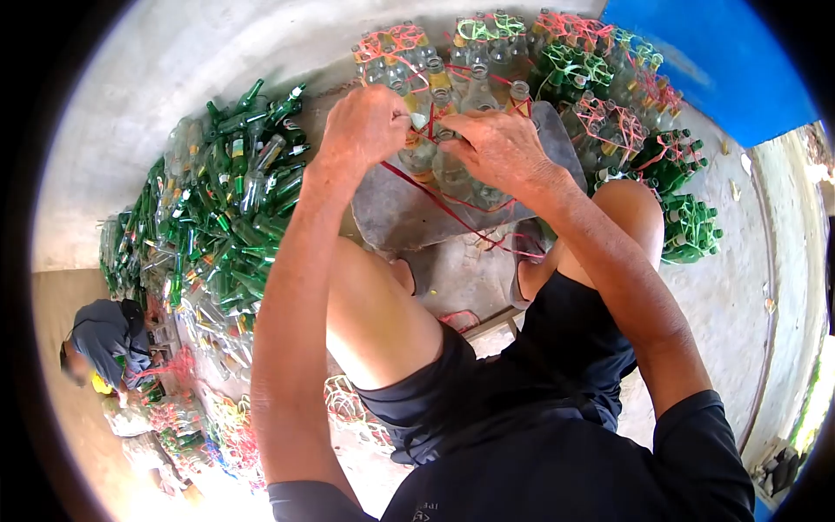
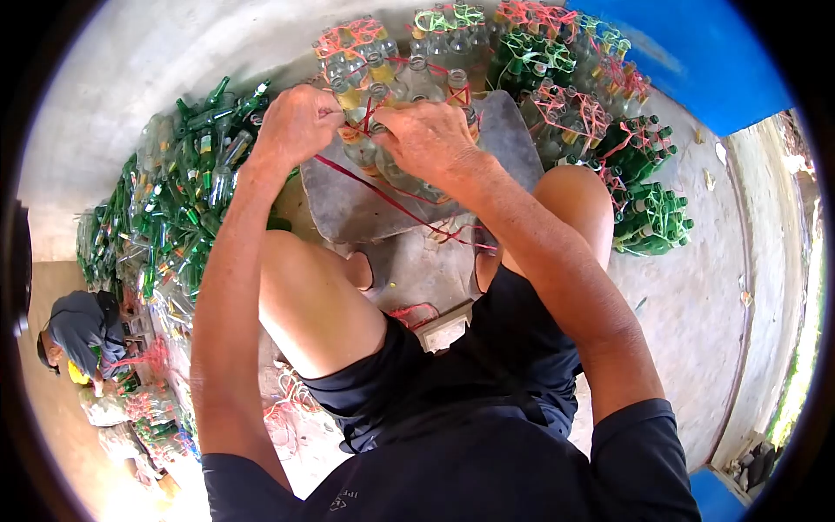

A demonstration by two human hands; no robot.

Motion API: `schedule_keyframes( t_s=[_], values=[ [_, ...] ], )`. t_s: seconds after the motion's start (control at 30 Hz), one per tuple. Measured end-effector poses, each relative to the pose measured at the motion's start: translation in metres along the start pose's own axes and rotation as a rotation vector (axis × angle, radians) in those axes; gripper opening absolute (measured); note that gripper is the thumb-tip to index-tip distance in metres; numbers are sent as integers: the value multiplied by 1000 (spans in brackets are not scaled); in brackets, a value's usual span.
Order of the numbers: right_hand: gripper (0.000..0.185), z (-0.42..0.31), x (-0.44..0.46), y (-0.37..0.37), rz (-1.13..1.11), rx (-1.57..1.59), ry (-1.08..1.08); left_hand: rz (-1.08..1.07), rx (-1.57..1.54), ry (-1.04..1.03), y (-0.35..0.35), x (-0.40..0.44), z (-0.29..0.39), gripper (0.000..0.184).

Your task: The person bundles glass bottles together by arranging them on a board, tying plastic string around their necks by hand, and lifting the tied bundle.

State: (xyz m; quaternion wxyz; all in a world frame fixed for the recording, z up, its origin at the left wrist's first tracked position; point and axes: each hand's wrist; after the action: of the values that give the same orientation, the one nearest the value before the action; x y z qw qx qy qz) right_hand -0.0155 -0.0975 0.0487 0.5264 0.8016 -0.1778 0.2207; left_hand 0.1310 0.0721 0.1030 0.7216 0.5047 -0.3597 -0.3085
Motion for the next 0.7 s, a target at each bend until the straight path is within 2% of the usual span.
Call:
schedule_keyframes(
  t_s=[0.1,0.3,0.4,0.57,0.7],
  values=[
    [25,1,0,1,-12,-17,-11,-70,105,-66,6,16,-1,14],
    [24,-1,0,2,-27,-41,-17,-140,-16,-35,4,39,-16,15],
    [23,-3,-1,0,-24,-29,-31,-214,-80,90,-1,47,-25,15],
    [24,-3,-1,3,-35,-22,-33,-186,-276,112,-33,49,-70,19],
    [27,-4,-2,5,-58,-21,-34,-118,-307,212,-33,36,-64,22]
  ],
)
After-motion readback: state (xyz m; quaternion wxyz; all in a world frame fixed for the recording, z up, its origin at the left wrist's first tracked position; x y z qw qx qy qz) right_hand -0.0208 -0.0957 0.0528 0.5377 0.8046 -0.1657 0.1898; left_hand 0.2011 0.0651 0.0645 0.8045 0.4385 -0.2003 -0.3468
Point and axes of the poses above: each hand's wrist, its own x-axis towards the middle knuckle, its own y-axis out of the back of the hand, z = x × y, and after that the axes turned 2 degrees about -y, right-handed
